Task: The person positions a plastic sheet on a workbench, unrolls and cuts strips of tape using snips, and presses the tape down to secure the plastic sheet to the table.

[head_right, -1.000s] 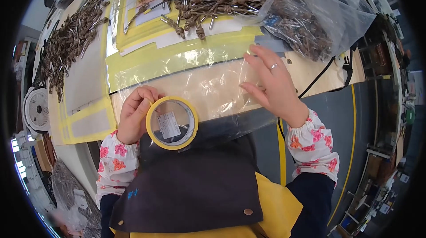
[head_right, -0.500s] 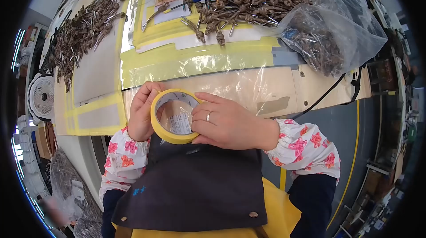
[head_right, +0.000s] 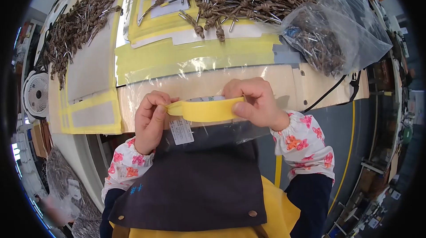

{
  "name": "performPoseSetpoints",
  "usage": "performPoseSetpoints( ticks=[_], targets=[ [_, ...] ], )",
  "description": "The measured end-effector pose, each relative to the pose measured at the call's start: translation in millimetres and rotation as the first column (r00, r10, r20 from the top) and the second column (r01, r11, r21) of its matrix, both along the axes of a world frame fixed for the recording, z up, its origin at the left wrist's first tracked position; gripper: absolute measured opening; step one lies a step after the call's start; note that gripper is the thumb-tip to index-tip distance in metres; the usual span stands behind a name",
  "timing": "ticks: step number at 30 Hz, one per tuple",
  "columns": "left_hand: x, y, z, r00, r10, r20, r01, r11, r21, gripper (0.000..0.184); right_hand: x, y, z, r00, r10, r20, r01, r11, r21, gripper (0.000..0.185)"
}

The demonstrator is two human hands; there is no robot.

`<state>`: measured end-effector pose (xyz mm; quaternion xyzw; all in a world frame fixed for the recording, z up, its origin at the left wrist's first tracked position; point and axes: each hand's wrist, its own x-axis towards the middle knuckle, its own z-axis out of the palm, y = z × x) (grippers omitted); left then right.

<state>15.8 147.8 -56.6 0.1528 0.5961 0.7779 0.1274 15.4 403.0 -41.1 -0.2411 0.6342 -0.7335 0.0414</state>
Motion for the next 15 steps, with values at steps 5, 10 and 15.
performPoseSetpoints(
  ticks=[5,10,15],
  targets=[
    [0.8,1.8,0.4,1.000,0.016,-0.019,-0.017,1.000,-0.017,0.007,-7.6,3.2,-10.7,1.000,-0.014,0.027,0.015,0.999,-0.039,0.030],
    [-9.7,-8.2,17.2,0.996,-0.058,0.060,0.066,0.990,-0.128,0.010,-8.0,6.8,-11.3,0.998,0.047,0.030,-0.046,0.999,-0.010,0.030],
    [-22.1,-11.9,17.4,0.985,0.114,0.126,-0.110,0.993,-0.039,0.010,-4.6,-4.7,-3.4,0.998,0.012,0.061,-0.013,1.000,0.015,0.029]
  ],
)
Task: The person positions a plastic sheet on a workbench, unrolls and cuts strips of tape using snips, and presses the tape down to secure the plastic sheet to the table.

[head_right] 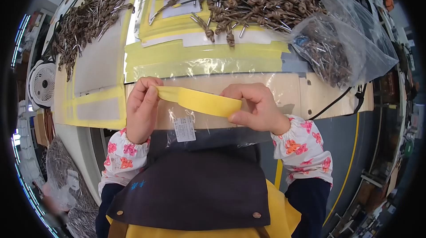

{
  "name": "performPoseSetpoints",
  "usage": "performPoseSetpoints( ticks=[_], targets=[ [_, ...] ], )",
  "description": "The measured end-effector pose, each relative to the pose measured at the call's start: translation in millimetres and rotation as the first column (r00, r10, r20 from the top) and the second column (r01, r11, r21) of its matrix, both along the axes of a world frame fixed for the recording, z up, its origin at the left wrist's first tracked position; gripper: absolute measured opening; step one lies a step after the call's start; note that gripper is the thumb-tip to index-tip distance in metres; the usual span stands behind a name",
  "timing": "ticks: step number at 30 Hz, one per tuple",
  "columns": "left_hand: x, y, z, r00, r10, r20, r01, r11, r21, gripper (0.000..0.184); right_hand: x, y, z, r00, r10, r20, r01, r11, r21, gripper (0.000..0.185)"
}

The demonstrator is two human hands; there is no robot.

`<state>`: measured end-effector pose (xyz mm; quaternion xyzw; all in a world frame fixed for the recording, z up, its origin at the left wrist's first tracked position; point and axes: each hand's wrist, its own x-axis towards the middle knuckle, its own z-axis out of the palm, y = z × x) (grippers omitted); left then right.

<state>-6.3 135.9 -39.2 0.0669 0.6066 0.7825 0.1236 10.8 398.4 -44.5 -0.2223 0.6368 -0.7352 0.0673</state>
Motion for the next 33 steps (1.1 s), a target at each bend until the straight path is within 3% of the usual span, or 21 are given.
performPoseSetpoints(
  ticks=[5,8,14,18,21,25,28,32,33],
  targets=[
    [-9.4,-4.8,-10.3,0.995,0.104,0.002,-0.104,0.992,0.076,0.012,-2.6,18.0,27.4,0.998,-0.063,0.025,0.055,0.969,0.240,0.028],
    [-11.6,-11.4,-17.7,0.982,0.153,0.106,-0.174,0.960,0.220,0.012,-5.1,37.0,41.5,0.989,-0.114,0.098,0.089,0.969,0.229,0.035],
    [10.5,-8.9,-19.5,0.990,0.138,-0.038,-0.133,0.984,0.116,0.012,-5.3,75.2,63.4,0.963,-0.119,0.242,0.082,0.984,0.158,0.045],
    [10.6,-8.5,-12.6,0.991,0.135,-0.007,-0.135,0.989,0.054,0.012,-1.5,89.0,74.6,0.994,-0.101,0.032,0.083,0.932,0.352,0.046],
    [13.0,-10.9,-16.5,0.989,0.145,-0.013,-0.145,0.988,0.047,0.011,9.8,97.0,94.9,0.983,-0.174,0.055,0.112,0.816,0.568,0.047],
    [11.0,-7.0,-15.4,0.987,0.155,-0.041,-0.152,0.986,0.071,0.010,30.2,122.7,101.2,0.994,-0.093,-0.048,0.105,0.872,0.479,0.050],
    [9.6,-7.9,-14.1,0.987,0.150,-0.053,-0.146,0.986,0.079,0.009,33.7,146.3,94.5,0.967,-0.255,-0.016,0.248,0.921,0.300,0.052],
    [7.0,-13.9,-17.6,0.987,0.158,-0.019,-0.156,0.983,0.101,0.010,31.2,157.4,101.2,0.921,-0.387,0.044,0.336,0.846,0.415,0.056],
    [6.4,-16.4,-18.2,0.984,0.178,0.012,-0.179,0.978,0.110,0.010,30.2,164.2,102.2,0.906,-0.419,0.063,0.357,0.835,0.420,0.050]
  ],
)
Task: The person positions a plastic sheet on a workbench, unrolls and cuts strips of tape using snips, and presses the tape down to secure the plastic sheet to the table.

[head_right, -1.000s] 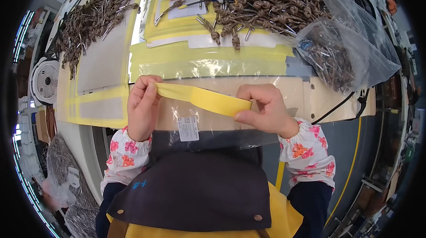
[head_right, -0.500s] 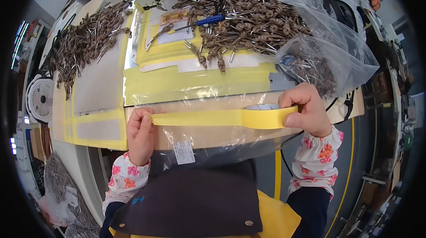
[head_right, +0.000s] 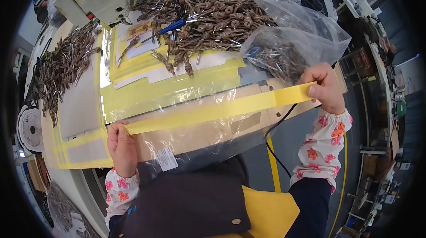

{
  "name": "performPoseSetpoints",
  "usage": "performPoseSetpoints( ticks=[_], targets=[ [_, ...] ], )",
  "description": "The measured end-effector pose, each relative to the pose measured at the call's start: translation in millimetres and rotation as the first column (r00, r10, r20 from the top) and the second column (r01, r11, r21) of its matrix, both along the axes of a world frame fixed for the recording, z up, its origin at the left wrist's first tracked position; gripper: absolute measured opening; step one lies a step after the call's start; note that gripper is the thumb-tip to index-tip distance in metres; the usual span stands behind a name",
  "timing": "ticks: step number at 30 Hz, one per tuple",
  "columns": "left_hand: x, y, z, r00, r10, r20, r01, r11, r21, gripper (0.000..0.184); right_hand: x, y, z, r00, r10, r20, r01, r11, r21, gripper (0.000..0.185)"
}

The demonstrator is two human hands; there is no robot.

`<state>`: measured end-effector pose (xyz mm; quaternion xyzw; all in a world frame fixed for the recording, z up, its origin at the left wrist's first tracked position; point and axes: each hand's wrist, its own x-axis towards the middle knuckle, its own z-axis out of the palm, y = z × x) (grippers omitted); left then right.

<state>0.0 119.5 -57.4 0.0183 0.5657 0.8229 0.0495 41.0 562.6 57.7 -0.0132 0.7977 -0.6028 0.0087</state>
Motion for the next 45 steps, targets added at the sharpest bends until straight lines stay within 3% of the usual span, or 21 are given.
performPoseSetpoints(
  ticks=[3,4,6,8,11,18,25,28,31,34,37,38,42,45],
  targets=[
    [-0.3,-1.2,2.6,0.999,0.016,0.038,-0.015,1.000,-0.023,0.010,-6.5,-6.6,15.5,0.976,-0.203,0.080,0.153,0.899,0.411,0.048],
    [-1.3,0.8,4.8,0.998,0.011,0.060,-0.011,1.000,-0.010,0.011,-14.5,-15.5,15.4,0.969,-0.243,0.052,0.175,0.815,0.552,0.038],
    [-8.7,6.1,9.9,0.996,-0.008,0.089,0.007,1.000,0.016,0.012,-26.4,-42.5,17.9,0.967,-0.251,-0.045,0.194,0.609,0.769,0.042],
    [-12.9,3.2,9.9,0.996,-0.061,0.067,0.062,0.998,-0.020,0.014,-33.2,-61.8,21.5,0.963,-0.244,-0.115,0.200,0.361,0.911,0.049],
    [-15.8,4.2,15.9,0.996,-0.064,0.058,0.069,0.994,-0.084,0.015,-36.7,-70.5,20.4,0.972,-0.163,-0.169,0.205,0.242,0.948,0.051],
    [-21.3,0.3,18.2,0.999,-0.007,0.052,0.014,0.991,-0.132,0.016,-42.8,-72.8,12.8,0.955,-0.162,-0.247,0.278,0.205,0.938,0.049],
    [-48.3,-3.2,22.3,0.994,-0.042,-0.103,0.025,0.987,-0.161,0.016,-52.3,-66.8,7.0,0.950,-0.135,-0.282,0.307,0.227,0.924,0.050],
    [-56.8,-1.5,14.6,0.992,0.008,-0.125,-0.051,0.938,-0.343,0.017,-56.4,-66.2,2.6,0.954,-0.133,-0.268,0.291,0.203,0.935,0.052],
    [-60.7,-13.5,6.4,0.992,-0.080,-0.102,0.028,0.903,-0.429,0.016,-58.7,-68.0,-0.8,0.961,-0.131,-0.244,0.268,0.211,0.940,0.052],
    [-42.7,-11.7,8.7,0.996,-0.031,-0.081,-0.008,0.896,-0.443,0.016,-59.8,-70.7,1.3,0.963,-0.141,-0.231,0.260,0.243,0.935,0.052],
    [-21.3,-5.5,3.2,0.996,0.068,-0.057,-0.084,0.937,-0.339,0.018,-58.0,-72.2,-0.4,0.966,-0.112,-0.232,0.253,0.236,0.938,0.052],
    [-19.1,-12.8,-1.4,0.997,0.018,-0.079,-0.050,0.898,-0.436,0.018,-59.1,-71.2,-2.8,0.967,-0.090,-0.238,0.253,0.233,0.939,0.052],
    [-15.7,-13.2,15.0,0.998,-0.009,-0.056,-0.009,0.949,-0.315,0.018,-60.7,-70.1,-9.8,0.956,-0.024,-0.293,0.291,0.227,0.930,0.052],
    [-19.5,-13.0,23.4,0.997,-0.014,-0.080,-0.011,0.953,-0.302,0.018,-59.0,-72.0,-4.8,0.962,-0.103,-0.252,0.271,0.273,0.923,0.053]
  ],
)
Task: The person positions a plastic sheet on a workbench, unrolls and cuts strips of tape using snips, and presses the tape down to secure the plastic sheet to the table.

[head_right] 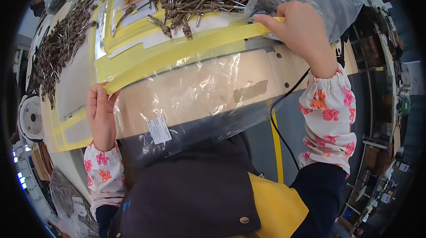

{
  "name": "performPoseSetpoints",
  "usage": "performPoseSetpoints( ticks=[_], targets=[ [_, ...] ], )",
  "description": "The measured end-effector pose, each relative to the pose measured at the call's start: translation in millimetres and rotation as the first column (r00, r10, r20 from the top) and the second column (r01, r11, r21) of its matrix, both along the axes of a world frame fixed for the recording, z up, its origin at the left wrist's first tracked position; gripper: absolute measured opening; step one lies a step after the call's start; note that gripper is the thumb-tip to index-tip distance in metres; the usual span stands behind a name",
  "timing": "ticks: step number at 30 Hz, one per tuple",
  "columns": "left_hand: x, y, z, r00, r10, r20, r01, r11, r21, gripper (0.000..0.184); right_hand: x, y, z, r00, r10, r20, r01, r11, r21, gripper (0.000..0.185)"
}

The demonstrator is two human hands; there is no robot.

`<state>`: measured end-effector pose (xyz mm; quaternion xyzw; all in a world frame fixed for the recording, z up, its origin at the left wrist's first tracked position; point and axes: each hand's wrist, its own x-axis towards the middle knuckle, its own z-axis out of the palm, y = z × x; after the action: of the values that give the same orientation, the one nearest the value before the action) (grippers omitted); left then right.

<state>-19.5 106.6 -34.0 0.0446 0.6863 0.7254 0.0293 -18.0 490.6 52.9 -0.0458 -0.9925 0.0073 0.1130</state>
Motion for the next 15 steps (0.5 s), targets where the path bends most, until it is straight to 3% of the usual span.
performPoseSetpoints(
  ticks=[3,6,12,15],
  targets=[
    [-4.7,-1.7,3.3,0.996,-0.051,0.068,0.047,0.998,0.052,0.017,4.3,-0.5,3.9,1.000,-0.001,-0.018,0.001,1.000,-0.013,0.053],
    [-14.9,-10.8,-6.0,0.988,-0.127,-0.085,0.103,0.963,-0.248,0.016,4.9,4.8,2.3,0.998,0.011,-0.065,-0.013,0.999,-0.034,0.055],
    [-18.0,-15.5,-12.8,0.988,-0.149,-0.029,0.145,0.984,-0.105,0.016,9.7,18.0,5.6,0.998,0.011,-0.054,-0.023,0.972,-0.234,0.053],
    [-11.9,-18.5,-10.4,0.996,-0.049,0.075,0.044,0.996,0.075,0.017,17.1,26.2,8.5,0.996,0.044,0.071,-0.012,0.916,-0.401,0.050]
  ],
)
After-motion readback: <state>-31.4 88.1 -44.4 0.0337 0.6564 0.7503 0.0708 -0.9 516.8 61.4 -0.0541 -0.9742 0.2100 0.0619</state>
